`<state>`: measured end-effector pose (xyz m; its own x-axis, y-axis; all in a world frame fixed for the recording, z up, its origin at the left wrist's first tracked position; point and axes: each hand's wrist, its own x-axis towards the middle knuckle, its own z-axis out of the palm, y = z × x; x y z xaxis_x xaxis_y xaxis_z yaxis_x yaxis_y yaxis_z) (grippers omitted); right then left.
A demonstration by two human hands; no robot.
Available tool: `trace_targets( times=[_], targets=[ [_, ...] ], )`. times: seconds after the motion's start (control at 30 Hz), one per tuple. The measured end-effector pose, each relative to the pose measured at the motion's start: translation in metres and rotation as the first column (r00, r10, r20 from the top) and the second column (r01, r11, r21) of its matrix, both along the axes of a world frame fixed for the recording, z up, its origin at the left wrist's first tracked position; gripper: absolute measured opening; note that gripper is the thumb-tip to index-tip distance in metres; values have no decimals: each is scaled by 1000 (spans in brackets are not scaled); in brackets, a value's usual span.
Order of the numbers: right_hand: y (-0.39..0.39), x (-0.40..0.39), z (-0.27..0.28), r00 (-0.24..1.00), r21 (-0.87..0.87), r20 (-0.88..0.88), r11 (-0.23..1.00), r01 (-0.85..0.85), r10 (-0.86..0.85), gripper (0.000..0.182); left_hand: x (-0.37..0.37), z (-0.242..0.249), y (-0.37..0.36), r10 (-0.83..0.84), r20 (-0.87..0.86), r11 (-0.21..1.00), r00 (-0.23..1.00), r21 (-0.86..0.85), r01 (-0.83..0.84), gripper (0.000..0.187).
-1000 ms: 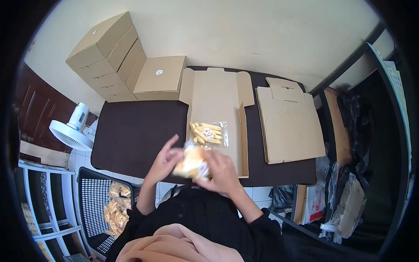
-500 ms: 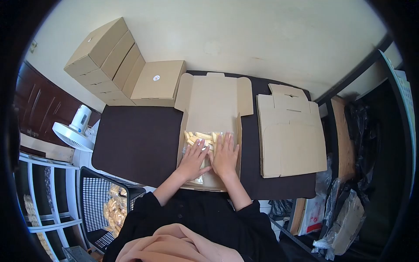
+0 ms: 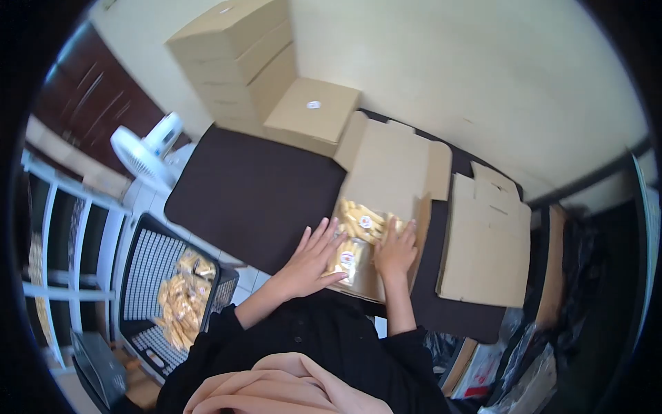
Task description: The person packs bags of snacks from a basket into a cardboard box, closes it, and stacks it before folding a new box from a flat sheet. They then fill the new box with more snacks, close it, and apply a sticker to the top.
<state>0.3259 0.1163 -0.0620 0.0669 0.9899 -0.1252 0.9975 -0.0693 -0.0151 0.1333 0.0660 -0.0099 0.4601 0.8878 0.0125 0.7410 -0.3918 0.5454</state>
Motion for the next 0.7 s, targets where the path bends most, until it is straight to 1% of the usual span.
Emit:
trace_targets(
  times=[0.07, 0.1, 0.17, 0.2, 0.27, 0.3, 0.37, 0.43, 0.47, 0.5, 0.53, 0.57, 0.6, 0.63, 0.67, 0.7],
  targets=[
    [1, -18, 15, 994, 143, -59, 986, -87, 96, 66, -36, 13, -19, 151, 43, 988, 988, -51, -149, 77],
    [1, -31, 25, 977, 217, -113, 964, -156, 184, 65, -57, 10, -30, 256, 39, 967, 966, -32, -254, 77],
    [-5, -66, 45, 909, 342, -201, 896, -283, 364, 62, -100, -2, -57, 459, 42, 888, 887, -18, -459, 78],
    [-10, -87, 53, 877, 361, -227, 873, -328, 423, 58, -122, -12, -74, 555, 45, 832, 830, -14, -555, 78],
    [-25, -128, 58, 757, 412, -272, 783, -467, 595, 56, -164, -30, -110, 729, 28, 685, 684, -54, -727, 76],
    [-35, -148, 59, 674, 414, -335, 745, -523, 659, 57, -185, -41, -129, 795, 25, 606, 606, -75, -792, 75],
    [-57, -184, 51, 562, 356, -381, 678, -643, 734, 57, -227, -65, -170, 899, -3, 435, 439, -133, -891, 71],
    [-79, -213, 42, 467, 286, -413, 598, -749, 782, 58, -272, -98, -216, 965, -67, 230, 253, -240, -943, 72],
    [-88, -226, 38, 425, 249, -426, 555, -794, 799, 60, -295, -117, -239, 984, -80, 122, 158, -339, -933, 74],
    [-96, -238, 35, 382, 218, -454, 516, -829, 805, 57, -317, -134, -261, 992, -105, 13, 66, -444, -896, 75],
    [-103, -248, 33, 371, 212, -457, 504, -837, 808, 57, -335, -147, -281, 993, -111, -4, 51, -448, -894, 75],
    [-109, -258, 32, 327, 191, -463, 453, -871, 824, 57, -350, -160, -299, 982, 15, -131, -190, -672, -729, 74],
    [-114, -267, 30, 285, 172, -468, 403, -899, 837, 56, -365, -175, -314, 895, 74, -172, -440, -854, -492, 74],
    [-120, -276, 30, 272, 184, -470, 395, -900, 839, 55, -379, -201, -331, 892, 72, -175, -445, -854, -489, 74],
    [-124, -284, 29, 269, 183, -470, 391, -902, 841, 55, -389, -232, -348, 763, 99, -172, -638, -921, -348, 76],
    [-128, -291, 28, 275, 170, -484, 397, -902, 831, 54, -396, -253, -359, 595, 88, -133, -799, -970, -205, 78]
  ],
)
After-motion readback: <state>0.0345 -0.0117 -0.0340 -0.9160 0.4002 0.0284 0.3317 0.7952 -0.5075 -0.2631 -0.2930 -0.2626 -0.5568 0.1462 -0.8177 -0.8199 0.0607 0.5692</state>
